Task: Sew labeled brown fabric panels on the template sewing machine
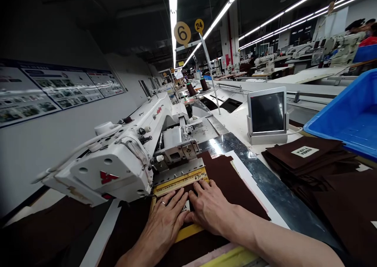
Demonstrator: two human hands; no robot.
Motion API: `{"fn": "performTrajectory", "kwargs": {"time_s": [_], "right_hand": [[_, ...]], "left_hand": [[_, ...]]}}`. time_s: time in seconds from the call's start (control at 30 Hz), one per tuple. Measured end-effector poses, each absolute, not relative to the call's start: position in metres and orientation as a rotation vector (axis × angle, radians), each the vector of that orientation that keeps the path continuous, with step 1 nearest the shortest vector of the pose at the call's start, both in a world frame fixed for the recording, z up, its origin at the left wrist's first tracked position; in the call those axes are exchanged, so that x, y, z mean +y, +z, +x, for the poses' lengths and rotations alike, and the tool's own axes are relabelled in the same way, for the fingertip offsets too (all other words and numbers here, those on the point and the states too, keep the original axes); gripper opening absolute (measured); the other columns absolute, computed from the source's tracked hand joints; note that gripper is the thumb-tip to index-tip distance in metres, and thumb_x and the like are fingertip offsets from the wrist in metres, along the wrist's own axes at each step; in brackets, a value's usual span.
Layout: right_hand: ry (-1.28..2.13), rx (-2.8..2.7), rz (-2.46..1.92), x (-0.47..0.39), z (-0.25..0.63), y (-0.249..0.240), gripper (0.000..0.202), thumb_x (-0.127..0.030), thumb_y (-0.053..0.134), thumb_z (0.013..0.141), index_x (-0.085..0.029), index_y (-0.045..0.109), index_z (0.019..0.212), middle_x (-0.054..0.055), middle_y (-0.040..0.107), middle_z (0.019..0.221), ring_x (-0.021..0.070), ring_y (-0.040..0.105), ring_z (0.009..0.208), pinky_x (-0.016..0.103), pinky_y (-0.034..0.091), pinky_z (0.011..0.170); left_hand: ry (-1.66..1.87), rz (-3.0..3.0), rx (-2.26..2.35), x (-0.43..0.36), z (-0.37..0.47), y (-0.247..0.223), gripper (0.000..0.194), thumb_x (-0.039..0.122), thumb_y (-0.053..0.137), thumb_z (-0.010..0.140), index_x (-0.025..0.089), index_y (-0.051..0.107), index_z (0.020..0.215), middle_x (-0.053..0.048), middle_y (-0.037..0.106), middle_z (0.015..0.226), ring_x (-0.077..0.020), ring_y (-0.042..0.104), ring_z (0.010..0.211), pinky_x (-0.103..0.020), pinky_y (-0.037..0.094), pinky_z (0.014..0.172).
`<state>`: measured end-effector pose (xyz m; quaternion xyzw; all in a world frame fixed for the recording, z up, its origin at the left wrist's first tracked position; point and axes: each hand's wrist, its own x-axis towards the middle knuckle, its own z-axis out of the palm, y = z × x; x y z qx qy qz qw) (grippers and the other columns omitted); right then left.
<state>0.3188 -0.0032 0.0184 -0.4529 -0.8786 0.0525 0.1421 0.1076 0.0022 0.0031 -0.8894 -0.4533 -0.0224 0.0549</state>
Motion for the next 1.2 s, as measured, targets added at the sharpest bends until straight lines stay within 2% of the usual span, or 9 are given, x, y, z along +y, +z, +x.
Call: {"fn": "performTrajectory", "kwargs": {"time_s": [0.23,0.5,0.73,0.97,1.2], "right_hand": [[0.103,-2.567,-1.299,-0.001,0.321,0.010,0.049,-0.048,0.063,0.095,-0.013,0.064,0.130,0.021,0.059,0.139,0.0400,0.054,0.127,0.056,0.049,0.098],[-0.122,-2.519,-1.238,0.000,0.323,-0.015,0.053,-0.047,0.072,0.088,-0.018,0.065,0.132,0.019,0.062,0.136,0.0400,0.058,0.123,0.056,0.052,0.094],[-0.191,-2.527,-1.197,0.004,0.328,-0.034,0.056,-0.052,0.069,0.089,-0.022,0.063,0.135,0.016,0.062,0.138,0.0390,0.059,0.123,0.056,0.052,0.096],[-0.216,-2.556,-1.178,0.006,0.333,-0.041,0.057,-0.060,0.061,0.093,-0.023,0.063,0.136,0.015,0.061,0.139,0.0395,0.057,0.125,0.058,0.052,0.095],[-0.213,-2.565,-1.195,0.005,0.333,-0.040,0.057,-0.059,0.061,0.093,-0.023,0.063,0.136,0.015,0.060,0.140,0.0391,0.055,0.127,0.057,0.052,0.097]], "left_hand": [[-0.119,-2.850,-1.370,-0.018,0.086,0.013,0.051,0.046,0.042,0.106,0.023,0.046,0.151,-0.009,0.044,0.158,-0.0289,0.040,0.146,-0.057,0.036,0.119],[-0.155,-3.029,-1.440,-0.029,0.071,0.021,0.088,0.078,0.049,0.086,0.021,0.041,0.153,-0.014,0.037,0.161,-0.0338,0.031,0.150,-0.058,0.027,0.122],[-0.156,-3.111,-1.499,-0.027,0.072,0.023,0.088,0.080,0.044,0.089,0.022,0.038,0.155,-0.011,0.035,0.163,-0.0315,0.026,0.152,-0.059,0.018,0.125],[-0.198,-3.128,-1.464,-0.027,0.071,0.022,0.089,0.078,0.046,0.089,0.020,0.037,0.155,-0.012,0.034,0.163,-0.0324,0.026,0.152,-0.059,0.019,0.125],[-0.187,-3.120,-1.476,-0.026,0.073,0.022,0.090,0.080,0.045,0.088,0.019,0.040,0.154,-0.014,0.036,0.162,-0.0339,0.026,0.152,-0.060,0.024,0.123]]}}
